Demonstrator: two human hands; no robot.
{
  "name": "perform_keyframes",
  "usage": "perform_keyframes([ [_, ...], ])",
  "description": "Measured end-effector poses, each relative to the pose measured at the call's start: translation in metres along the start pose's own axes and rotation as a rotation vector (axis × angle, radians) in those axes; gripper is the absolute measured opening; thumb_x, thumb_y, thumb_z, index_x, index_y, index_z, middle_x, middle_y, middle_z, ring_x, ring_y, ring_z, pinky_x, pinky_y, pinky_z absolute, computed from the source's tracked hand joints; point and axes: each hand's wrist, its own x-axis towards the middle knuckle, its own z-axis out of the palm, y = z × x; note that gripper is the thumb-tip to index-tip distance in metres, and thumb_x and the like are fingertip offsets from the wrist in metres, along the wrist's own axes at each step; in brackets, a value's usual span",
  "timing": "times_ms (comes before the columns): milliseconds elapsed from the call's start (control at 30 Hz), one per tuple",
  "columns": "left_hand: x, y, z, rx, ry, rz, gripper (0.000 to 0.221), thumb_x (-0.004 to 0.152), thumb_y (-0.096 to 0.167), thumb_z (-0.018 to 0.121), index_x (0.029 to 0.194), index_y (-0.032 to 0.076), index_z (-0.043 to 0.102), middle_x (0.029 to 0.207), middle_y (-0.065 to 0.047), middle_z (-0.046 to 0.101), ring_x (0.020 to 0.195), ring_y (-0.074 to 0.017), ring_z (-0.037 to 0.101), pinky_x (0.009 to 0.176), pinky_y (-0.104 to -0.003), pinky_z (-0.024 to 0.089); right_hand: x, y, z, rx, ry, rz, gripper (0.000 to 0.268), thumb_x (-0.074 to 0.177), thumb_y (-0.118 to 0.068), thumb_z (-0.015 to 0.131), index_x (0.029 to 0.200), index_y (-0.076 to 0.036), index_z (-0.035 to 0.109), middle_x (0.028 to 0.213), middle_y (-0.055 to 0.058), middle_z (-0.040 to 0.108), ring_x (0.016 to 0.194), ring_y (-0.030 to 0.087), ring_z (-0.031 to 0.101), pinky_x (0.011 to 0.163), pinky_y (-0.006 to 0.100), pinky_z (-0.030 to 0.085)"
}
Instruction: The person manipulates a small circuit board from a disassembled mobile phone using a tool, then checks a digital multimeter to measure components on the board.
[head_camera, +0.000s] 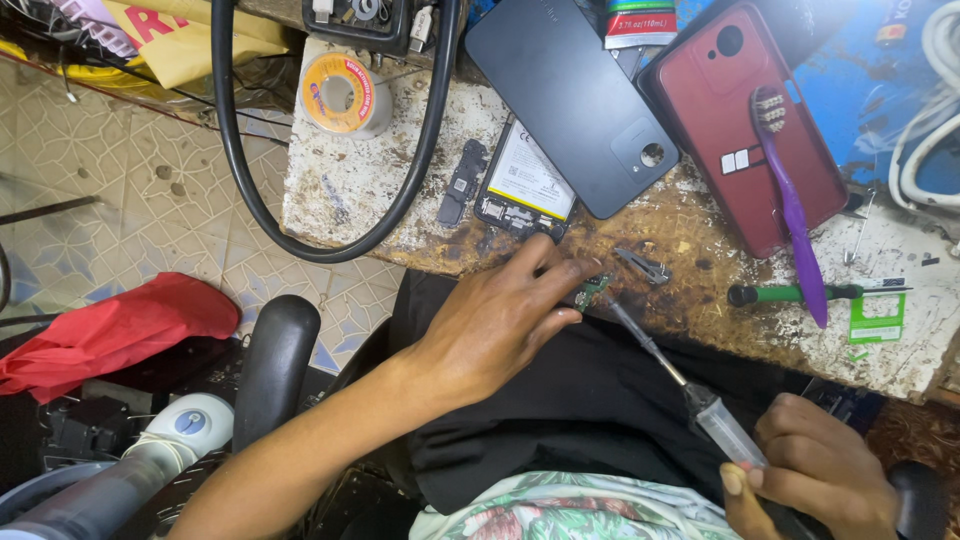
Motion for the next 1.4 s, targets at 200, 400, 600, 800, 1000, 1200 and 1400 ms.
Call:
perform_keyframes([
  [200, 0.0, 0.0, 0.0, -0.015, -0.013, -0.001, 0.037, 0.101, 0.02, 0.064, 0.135, 0.013, 0.052, 0.112, -0.011, 0.049, 0.082, -0.0364, 0.062, 0.055, -0.051, 0.051, 0.009, -0.021, 0.007, 0.037, 0.281, 0.085, 0.023, 0.085, 0.0, 0.061, 0.072, -0.004, 0.042, 0.057, 0.007, 0.042, 0.051, 0.019, 0.04, 0.058, 0.034, 0.037],
  [400, 0.0, 0.001, 0.0, -0.007, 0.003, -0.004, 0.04, 0.099, 0.02, 0.069, 0.135, 0.015, 0.052, 0.112, -0.01, 0.05, 0.08, -0.0367, 0.063, 0.053, -0.052, 0.051, -0.003, -0.007, 0.014, 0.071, 0.361, 0.014, 0.021, 0.091, -0.004, 0.062, 0.096, -0.006, 0.042, 0.063, 0.01, 0.044, 0.052, 0.019, 0.038, 0.062, 0.036, 0.038],
  [600, 0.0, 0.0, 0.001, 0.021, 0.025, 0.018, 0.041, 0.099, 0.023, 0.069, 0.136, 0.017, 0.053, 0.11, -0.01, 0.052, 0.087, -0.0373, 0.063, 0.057, -0.052, 0.051, -0.003, 0.016, 0.016, 0.094, 0.408, -0.158, 0.018, 0.085, -0.004, 0.065, 0.091, -0.005, 0.048, 0.06, 0.006, 0.045, 0.05, 0.017, 0.042, 0.055, 0.033, 0.036],
  [800, -0.001, 0.003, 0.004, 0.046, 0.061, 0.027, 0.041, 0.098, 0.024, 0.069, 0.135, 0.015, 0.054, 0.11, -0.01, 0.053, 0.092, -0.0378, 0.062, 0.063, -0.053, 0.05, -0.008, 0.013, 0.016, 0.098, 0.428, -0.156, 0.014, 0.085, -0.002, 0.063, 0.087, -0.006, 0.05, 0.06, 0.007, 0.05, 0.049, 0.018, 0.046, 0.056, 0.032, 0.042],
  [1000, -0.002, 0.005, 0.005, 0.084, 0.065, 0.009, 0.044, 0.097, 0.025, 0.071, 0.136, 0.017, 0.053, 0.11, -0.01, 0.054, 0.084, -0.0424, 0.063, 0.059, -0.055, 0.048, -0.009, 0.0, 0.018, 0.12, 0.48, -0.197, 0.019, 0.083, -0.007, 0.067, 0.091, -0.009, 0.05, 0.055, 0.004, 0.048, 0.049, 0.016, 0.042, 0.056, 0.031, 0.037],
  [1200, -0.002, 0.007, 0.006, 0.123, 0.056, -0.003, 0.051, 0.095, 0.024, 0.074, 0.139, 0.018, 0.049, 0.112, -0.01, 0.054, 0.081, -0.0455, 0.062, 0.056, -0.057, 0.047, -0.004, -0.055, 0.009, 0.098, 0.482, -0.062, 0.013, 0.087, -0.009, 0.064, 0.089, -0.012, 0.052, 0.056, 0.002, 0.043, 0.053, 0.015, 0.038, 0.059, 0.03, 0.038],
  [1400, -0.004, 0.003, 0.009, 0.127, 0.1, 0.069, 0.053, 0.095, 0.026, 0.074, 0.14, 0.015, 0.051, 0.116, -0.011, 0.056, 0.087, -0.0443, 0.062, 0.063, -0.056, 0.048, -0.019, -0.077, -0.019, 0.027, 0.537, -0.091, 0.021, 0.083, -0.004, 0.058, 0.069, -0.012, 0.045, 0.051, 0.0, 0.043, 0.045, 0.013, 0.038, 0.053, 0.029, 0.031],
])
